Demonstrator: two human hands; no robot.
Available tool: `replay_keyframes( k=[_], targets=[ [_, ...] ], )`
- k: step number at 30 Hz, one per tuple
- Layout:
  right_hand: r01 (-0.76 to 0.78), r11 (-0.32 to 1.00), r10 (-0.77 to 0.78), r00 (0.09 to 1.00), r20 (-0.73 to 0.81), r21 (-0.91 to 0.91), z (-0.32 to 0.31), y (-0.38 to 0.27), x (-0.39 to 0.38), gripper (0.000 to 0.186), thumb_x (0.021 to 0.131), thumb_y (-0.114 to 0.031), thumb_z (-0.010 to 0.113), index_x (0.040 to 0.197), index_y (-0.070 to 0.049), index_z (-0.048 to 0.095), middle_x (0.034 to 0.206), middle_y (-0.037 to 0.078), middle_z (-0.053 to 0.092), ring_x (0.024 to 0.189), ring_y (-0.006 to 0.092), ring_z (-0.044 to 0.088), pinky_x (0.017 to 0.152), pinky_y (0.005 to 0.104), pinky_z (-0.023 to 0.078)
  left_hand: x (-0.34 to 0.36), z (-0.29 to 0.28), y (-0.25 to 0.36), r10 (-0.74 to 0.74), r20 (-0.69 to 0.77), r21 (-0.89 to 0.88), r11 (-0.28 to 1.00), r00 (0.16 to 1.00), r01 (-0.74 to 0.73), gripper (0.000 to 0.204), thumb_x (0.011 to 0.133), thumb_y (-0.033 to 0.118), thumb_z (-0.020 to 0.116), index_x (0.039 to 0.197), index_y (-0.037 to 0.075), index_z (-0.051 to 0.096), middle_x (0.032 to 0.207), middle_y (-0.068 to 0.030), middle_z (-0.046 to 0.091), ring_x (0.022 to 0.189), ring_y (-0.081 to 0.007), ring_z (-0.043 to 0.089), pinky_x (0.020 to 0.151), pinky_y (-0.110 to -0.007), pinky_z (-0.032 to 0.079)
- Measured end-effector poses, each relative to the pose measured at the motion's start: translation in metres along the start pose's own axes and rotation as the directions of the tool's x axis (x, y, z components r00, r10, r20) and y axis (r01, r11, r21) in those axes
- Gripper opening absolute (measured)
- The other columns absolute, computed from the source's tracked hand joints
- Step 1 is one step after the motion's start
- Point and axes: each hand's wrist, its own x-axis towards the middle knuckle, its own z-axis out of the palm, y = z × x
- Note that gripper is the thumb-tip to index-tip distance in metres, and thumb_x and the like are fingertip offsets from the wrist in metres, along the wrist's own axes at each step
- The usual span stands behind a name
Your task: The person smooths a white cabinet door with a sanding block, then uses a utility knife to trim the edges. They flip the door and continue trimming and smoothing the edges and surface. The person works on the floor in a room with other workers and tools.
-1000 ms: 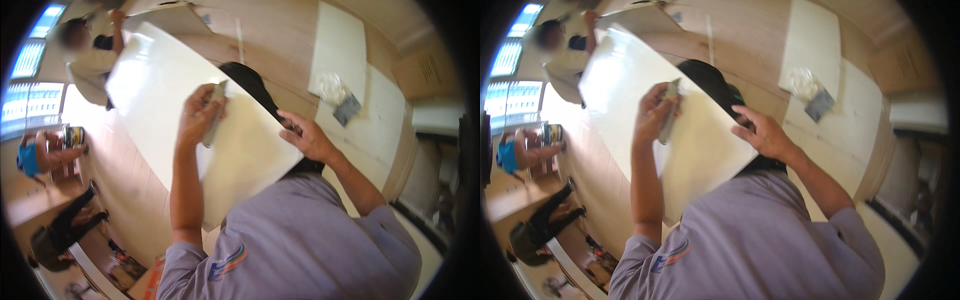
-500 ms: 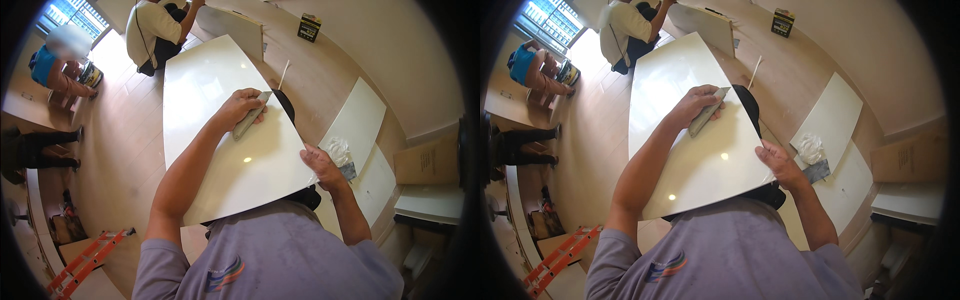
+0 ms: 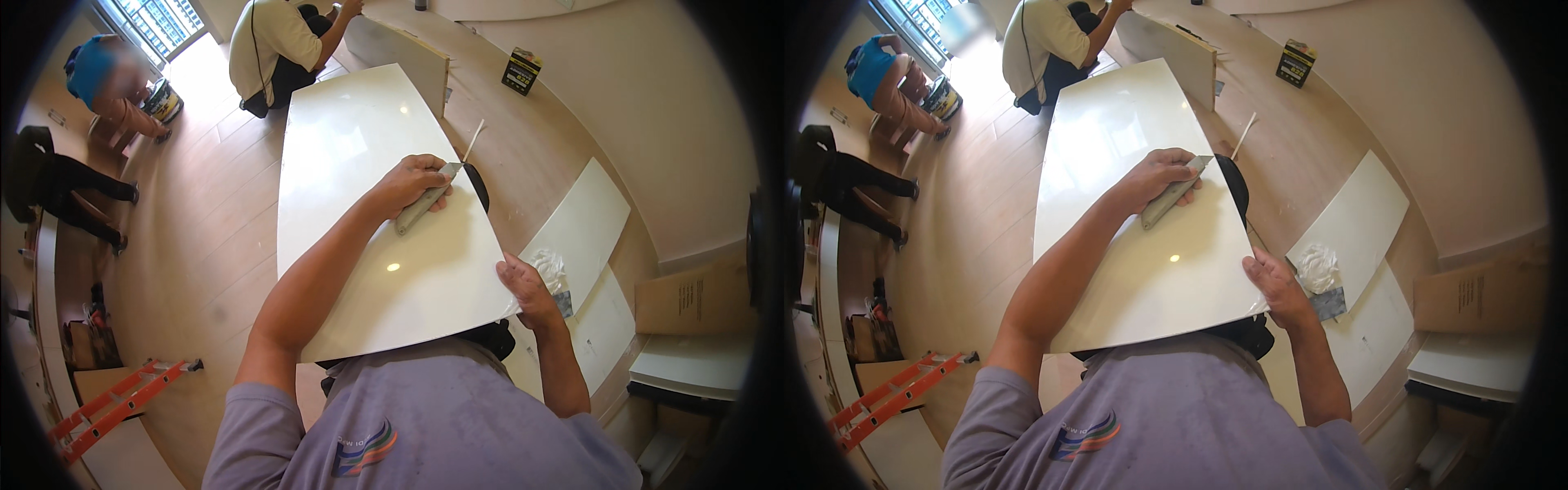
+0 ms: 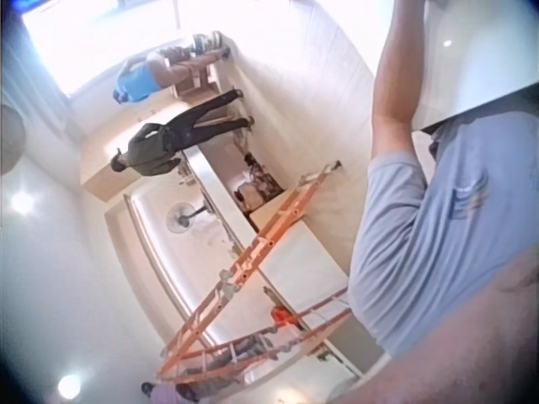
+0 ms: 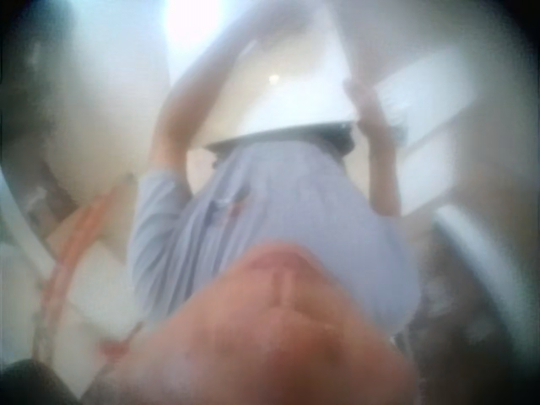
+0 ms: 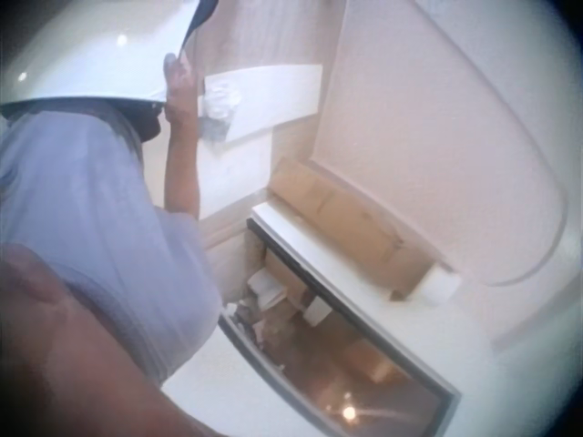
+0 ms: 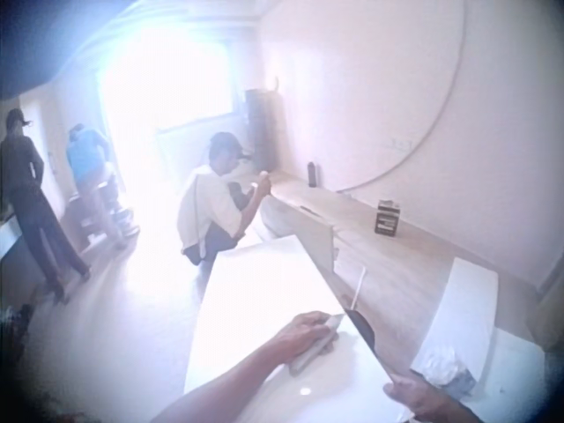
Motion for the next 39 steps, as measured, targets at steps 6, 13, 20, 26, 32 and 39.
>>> replay_keyframes(
  k=[6,13,20,26,32,39],
  targets=[
    [-0.023,1.0,0.023,1.0,0.0,-0.016,-0.006,0.004,0.003,0.051,0.109,-0.03,0.056,0.146,0.004,0.05,0.13,0.009,0.067,0.113,0.0123,0.065,0.1,0.0279,0.051,0.001,-0.001,-0.004,0.01,-0.002,-0.055,0.998,1.0,-0.01,0.037,0.099,0.015,0.063,0.125,-0.01,0.058,0.097,-0.0138,0.068,0.075,-0.0169,0.067,0.068,-0.03,0.057],
    [-0.053,0.99,0.06,0.997,0.048,-0.132,-0.036,-0.005,0.027,0.047,0.109,-0.028,0.057,0.143,0.004,0.055,0.125,0.008,0.07,0.107,0.0115,0.067,0.097,0.0277,0.053,0.016,-0.004,-0.013,0.035,-0.06,-0.145,0.988,0.998,-0.043,0.032,0.096,0.008,0.062,0.121,-0.013,0.059,0.096,-0.0179,0.068,0.073,-0.0211,0.068,0.064,-0.032,0.057],
    [0.001,0.314,-0.242,0.967,-0.079,-0.949,-0.096,-0.05,0.083,0.05,0.105,-0.025,0.056,0.147,0.002,0.052,0.13,0.022,0.068,0.116,0.028,0.068,0.101,0.038,0.052,0.085,0.018,-0.005,0.099,-0.258,-0.292,0.94,0.961,-0.176,0.027,0.089,0.002,0.065,0.112,-0.012,0.061,0.095,-0.0216,0.067,0.068,-0.0282,0.068,0.059,-0.039,0.06],
    [-0.441,0.119,-0.447,0.777,-0.444,-0.89,-0.041,-0.064,0.139,0.056,0.104,-0.047,0.047,0.138,-0.005,0.061,0.13,0.027,0.066,0.123,0.0406,0.063,0.105,0.0482,0.048,0.119,0.028,-0.003,0.084,-0.547,-0.415,0.837,0.833,-0.357,0.025,0.089,0.001,0.061,0.113,-0.007,0.06,0.092,-0.0185,0.067,0.067,-0.0262,0.069,0.057,-0.037,0.059],
    [-0.366,0.226,-0.526,0.734,-0.429,-0.903,-0.074,-0.066,0.154,0.056,0.103,-0.055,0.047,0.12,-0.007,0.071,0.113,0.026,0.072,0.111,0.0441,0.067,0.099,0.0518,0.051,0.133,0.056,-0.003,0.103,-0.652,-0.388,0.806,0.751,-0.447,0.029,0.09,0.004,0.063,0.117,-0.007,0.059,0.093,-0.0163,0.067,0.067,-0.0235,0.069,0.058,-0.035,0.058],
    [-0.166,0.179,-0.548,0.802,-0.238,-0.97,-0.146,-0.089,0.165,0.046,0.104,-0.049,0.053,0.11,-0.008,0.072,0.104,0.022,0.073,0.099,0.0416,0.069,0.088,0.0482,0.052,0.106,0.027,0.029,0.208,-0.327,-0.151,0.951,0.922,-0.268,0.035,0.091,0.003,0.065,0.122,-0.009,0.057,0.091,-0.0167,0.067,0.066,-0.0218,0.068,0.056,-0.035,0.056]
  ],
)
